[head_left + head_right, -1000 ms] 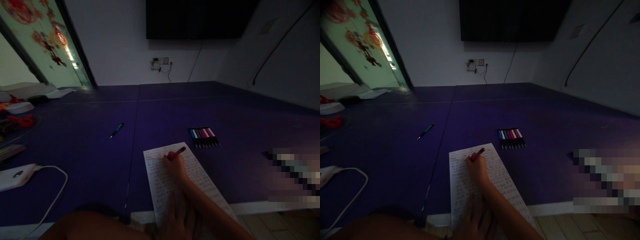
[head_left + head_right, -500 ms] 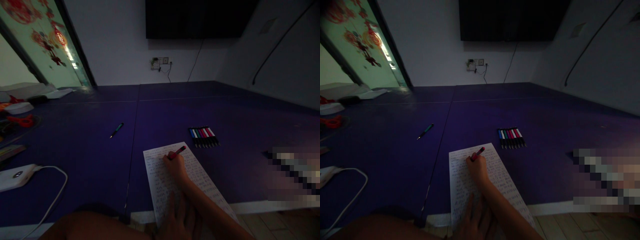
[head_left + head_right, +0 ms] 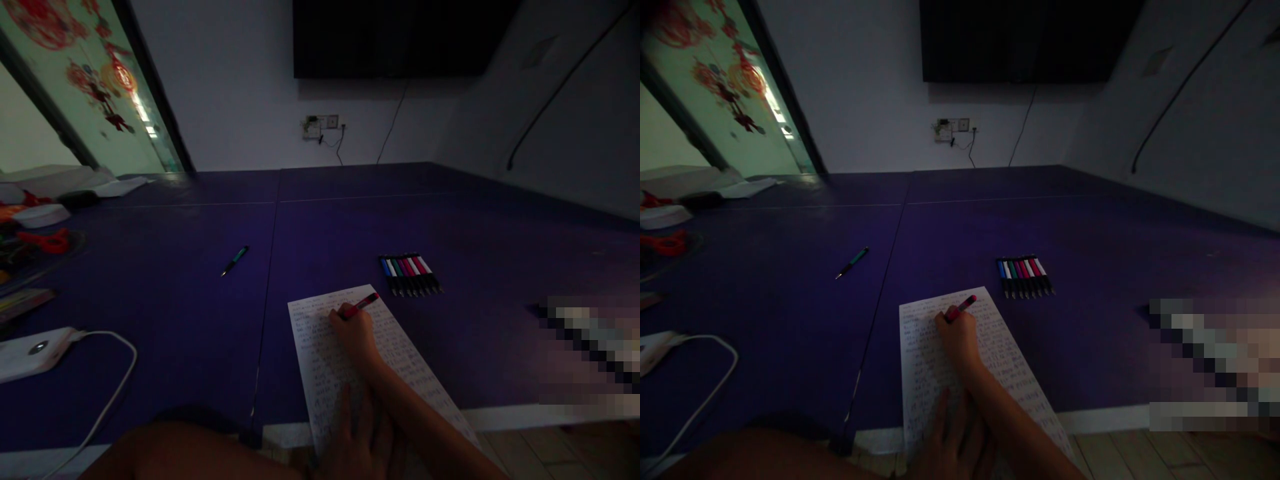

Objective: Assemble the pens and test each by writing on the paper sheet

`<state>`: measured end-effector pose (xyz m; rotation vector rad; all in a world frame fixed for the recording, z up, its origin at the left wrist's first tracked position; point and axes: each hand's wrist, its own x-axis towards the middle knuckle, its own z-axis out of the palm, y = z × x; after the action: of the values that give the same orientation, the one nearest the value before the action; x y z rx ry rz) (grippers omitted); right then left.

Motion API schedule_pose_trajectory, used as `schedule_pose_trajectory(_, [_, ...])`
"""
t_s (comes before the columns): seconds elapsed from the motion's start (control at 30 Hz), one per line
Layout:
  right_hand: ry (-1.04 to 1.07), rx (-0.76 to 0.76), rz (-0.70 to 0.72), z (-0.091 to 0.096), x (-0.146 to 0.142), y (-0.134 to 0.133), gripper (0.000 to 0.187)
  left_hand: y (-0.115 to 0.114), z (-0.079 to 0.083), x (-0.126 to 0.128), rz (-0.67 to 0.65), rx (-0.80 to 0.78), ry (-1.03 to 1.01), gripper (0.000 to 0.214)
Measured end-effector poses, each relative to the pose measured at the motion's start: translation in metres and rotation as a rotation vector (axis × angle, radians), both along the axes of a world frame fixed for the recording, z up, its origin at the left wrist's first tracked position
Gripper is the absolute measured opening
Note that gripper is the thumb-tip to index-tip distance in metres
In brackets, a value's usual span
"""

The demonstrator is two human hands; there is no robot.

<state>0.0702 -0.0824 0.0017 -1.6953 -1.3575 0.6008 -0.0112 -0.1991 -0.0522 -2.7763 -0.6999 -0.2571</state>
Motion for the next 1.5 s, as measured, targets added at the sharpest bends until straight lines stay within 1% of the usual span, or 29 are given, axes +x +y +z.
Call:
schedule_pose_trajectory(0.13, [0.009, -0.005, 0.0, 0.0, 0.0, 0.0, 0.021, 0.0, -0.001, 0.002, -0.021, -0.011, 0.008, 0.044])
schedule_pose_trajectory(0.43, [0.006, 0.012, -0.003, -0.002, 0.0, 0.001, 0.021, -0.001, 0.002, 0.005, 0.025, -0.028, -0.002, 0.044])
schedule_pose_trajectory(0.67, [-0.02, 0.007, -0.004, 0.0, 0.0, 0.001, 0.023, -0.001, -0.004, 0.003, 0.074, -0.04, 0.002, 0.045])
schedule_pose_trajectory(0.77, [-0.048, 0.027, -0.001, 0.001, -0.001, 0.001, 0.022, -0.001, -0.004, 0.002, 0.043, 0.027, -0.01, 0.044])
schedule_pose_trajectory(0.83, [-0.047, 0.03, -0.004, 0.001, -0.001, 0.001, 0.021, -0.001, -0.002, 0.003, 0.019, 0.087, -0.037, 0.042])
schedule_pose_trajectory(0.9, [-0.032, 0.019, -0.006, 0.001, -0.001, 0.001, 0.022, -0.001, 0.002, 0.005, 0.024, 0.115, -0.073, 0.041])
schedule_pose_trajectory(0.97, [-0.024, 0.005, -0.002, 0.001, -0.001, 0.001, 0.022, -0.001, 0.005, 0.007, 0.022, 0.112, -0.084, 0.04])
schedule_pose_trajectory(1.07, [-0.026, -0.003, 0.003, 0.001, -0.001, 0.001, 0.023, 0.0, 0.007, 0.009, 0.005, 0.09, -0.049, 0.039])
schedule_pose_trajectory(1.33, [-0.06, 0.013, 0.03, -0.001, 0.0, 0.001, 0.023, 0.0, 0.001, 0.0, -0.005, 0.013, 0.013, 0.044])
schedule_pose_trajectory(1.5, [-0.065, -0.004, 0.028, -0.001, 0.0, 0.001, 0.021, 0.0, 0.0, -0.002, -0.018, 0.031, 0.002, 0.044])
